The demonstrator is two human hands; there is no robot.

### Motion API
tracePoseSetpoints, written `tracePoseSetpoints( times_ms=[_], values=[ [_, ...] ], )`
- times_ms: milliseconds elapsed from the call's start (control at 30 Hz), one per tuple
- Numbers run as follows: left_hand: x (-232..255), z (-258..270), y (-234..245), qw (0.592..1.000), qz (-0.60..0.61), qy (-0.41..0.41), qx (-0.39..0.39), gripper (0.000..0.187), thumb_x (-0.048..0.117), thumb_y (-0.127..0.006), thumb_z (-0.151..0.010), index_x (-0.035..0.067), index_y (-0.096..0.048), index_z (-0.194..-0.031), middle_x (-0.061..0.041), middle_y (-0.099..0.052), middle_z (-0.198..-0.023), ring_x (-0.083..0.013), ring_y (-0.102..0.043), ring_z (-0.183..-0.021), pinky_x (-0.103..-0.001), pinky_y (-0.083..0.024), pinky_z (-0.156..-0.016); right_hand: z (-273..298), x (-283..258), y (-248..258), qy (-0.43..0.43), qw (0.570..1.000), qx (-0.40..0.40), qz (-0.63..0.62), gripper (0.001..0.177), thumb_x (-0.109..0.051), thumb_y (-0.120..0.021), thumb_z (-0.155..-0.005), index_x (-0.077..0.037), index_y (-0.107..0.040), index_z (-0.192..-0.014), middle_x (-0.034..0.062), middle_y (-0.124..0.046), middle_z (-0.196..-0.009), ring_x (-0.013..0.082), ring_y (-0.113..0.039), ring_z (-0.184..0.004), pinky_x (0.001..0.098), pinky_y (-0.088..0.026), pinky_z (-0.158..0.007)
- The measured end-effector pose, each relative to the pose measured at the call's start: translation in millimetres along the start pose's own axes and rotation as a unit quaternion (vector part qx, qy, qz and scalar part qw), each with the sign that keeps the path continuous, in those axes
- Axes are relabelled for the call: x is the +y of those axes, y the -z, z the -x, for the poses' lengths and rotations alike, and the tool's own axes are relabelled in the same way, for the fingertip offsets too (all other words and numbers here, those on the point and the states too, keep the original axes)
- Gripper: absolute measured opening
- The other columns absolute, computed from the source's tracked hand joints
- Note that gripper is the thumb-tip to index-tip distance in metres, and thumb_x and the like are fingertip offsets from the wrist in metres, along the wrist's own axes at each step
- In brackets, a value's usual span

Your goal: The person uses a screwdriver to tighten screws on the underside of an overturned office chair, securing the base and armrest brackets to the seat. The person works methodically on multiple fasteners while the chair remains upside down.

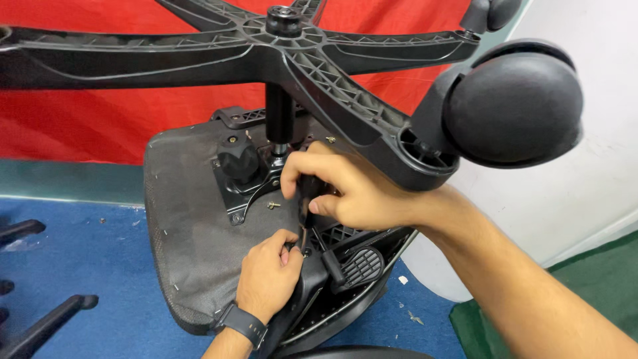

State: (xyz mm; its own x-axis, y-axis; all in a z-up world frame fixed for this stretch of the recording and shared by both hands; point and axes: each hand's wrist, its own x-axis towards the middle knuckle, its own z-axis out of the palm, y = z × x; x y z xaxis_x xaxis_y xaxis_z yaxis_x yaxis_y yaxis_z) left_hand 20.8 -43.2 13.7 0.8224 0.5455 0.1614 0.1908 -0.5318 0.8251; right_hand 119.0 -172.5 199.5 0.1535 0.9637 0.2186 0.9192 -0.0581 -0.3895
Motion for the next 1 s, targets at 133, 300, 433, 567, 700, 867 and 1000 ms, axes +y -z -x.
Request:
tracePoseSetpoints(
  times_ms=[133,300,433,567,700,867,1000],
  values=[
    [-3,1,-2,0.999,-0.005,-0.035,0.019,0.020,0.020,-0.066,-0.082,0.009,-0.072,-0.097,-0.013,-0.068,-0.073,-0.0327,-0.068,-0.072,-0.045,-0.052,-0.069,0,4,-11,0.018,0.977,0.147,0.153,0.044,-0.030,-0.074,-0.090,0.003,-0.056,-0.113,0.0168,-0.065,-0.101,0.0292,-0.064,-0.092,0.0412,-0.050,-0.077],
    [-5,2,-4,0.999,0.015,-0.030,0.033,0.019,0.018,-0.065,-0.082,0.009,-0.073,-0.096,-0.013,-0.068,-0.072,-0.0331,-0.068,-0.069,-0.045,-0.053,-0.068,0,0,-13,-0.167,0.983,0.047,0.060,0.031,-0.025,-0.073,-0.088,-0.006,-0.056,-0.106,0.0140,-0.066,-0.088,0.0293,-0.064,-0.078,0.0409,-0.050,-0.073],
    [-3,2,-3,0.999,0.017,-0.017,0.032,0.018,0.017,-0.066,-0.081,0.008,-0.072,-0.095,-0.014,-0.067,-0.072,-0.0331,-0.067,-0.067,-0.045,-0.053,-0.066,1,-8,-10,-0.014,1.000,0.009,0.017,0.025,-0.018,-0.074,-0.085,-0.008,-0.062,-0.105,0.0106,-0.060,-0.106,0.0291,-0.063,-0.091,0.0390,-0.052,-0.076],
    [-4,2,0,0.998,0.026,-0.053,0.031,0.019,0.015,-0.067,-0.080,0.007,-0.073,-0.096,-0.013,-0.066,-0.071,-0.0312,-0.065,-0.065,-0.043,-0.052,-0.065,-6,-20,-27,-0.096,0.988,0.082,0.085,0.039,-0.032,-0.075,-0.090,-0.006,-0.055,-0.113,0.0144,-0.060,-0.111,0.0382,-0.066,-0.089,0.0444,-0.052,-0.072],
    [-5,4,6,0.996,0.059,-0.060,0.003,0.026,0.016,-0.071,-0.077,0.008,-0.074,-0.102,-0.010,-0.064,-0.074,-0.0248,-0.062,-0.060,-0.038,-0.052,-0.063,-11,-24,-26,-0.289,0.943,0.057,0.152,0.042,-0.046,-0.067,-0.099,-0.007,-0.053,-0.107,0.0157,-0.069,-0.095,0.0377,-0.071,-0.089,0.0456,-0.053,-0.073],
    [-2,10,8,0.995,0.059,-0.080,-0.012,0.033,0.018,-0.076,-0.074,0.010,-0.075,-0.106,-0.005,-0.064,-0.093,-0.0194,-0.060,-0.058,-0.034,-0.052,-0.063,0,-16,-9,-0.049,0.998,0.040,0.025,0.018,-0.023,-0.065,-0.092,-0.007,-0.061,-0.100,0.0151,-0.068,-0.099,0.0340,-0.069,-0.090,0.0435,-0.052,-0.075],
    [-1,11,7,0.997,0.059,-0.055,-0.017,0.027,0.019,-0.075,-0.076,0.010,-0.076,-0.101,0.001,-0.068,-0.103,-0.0181,-0.060,-0.056,-0.033,-0.052,-0.062,4,-15,-5,-0.035,0.999,-0.025,0.029,0.016,-0.018,-0.068,-0.087,-0.008,-0.064,-0.099,0.0142,-0.069,-0.101,0.0289,-0.065,-0.095,0.0412,-0.052,-0.077]
  ],
)
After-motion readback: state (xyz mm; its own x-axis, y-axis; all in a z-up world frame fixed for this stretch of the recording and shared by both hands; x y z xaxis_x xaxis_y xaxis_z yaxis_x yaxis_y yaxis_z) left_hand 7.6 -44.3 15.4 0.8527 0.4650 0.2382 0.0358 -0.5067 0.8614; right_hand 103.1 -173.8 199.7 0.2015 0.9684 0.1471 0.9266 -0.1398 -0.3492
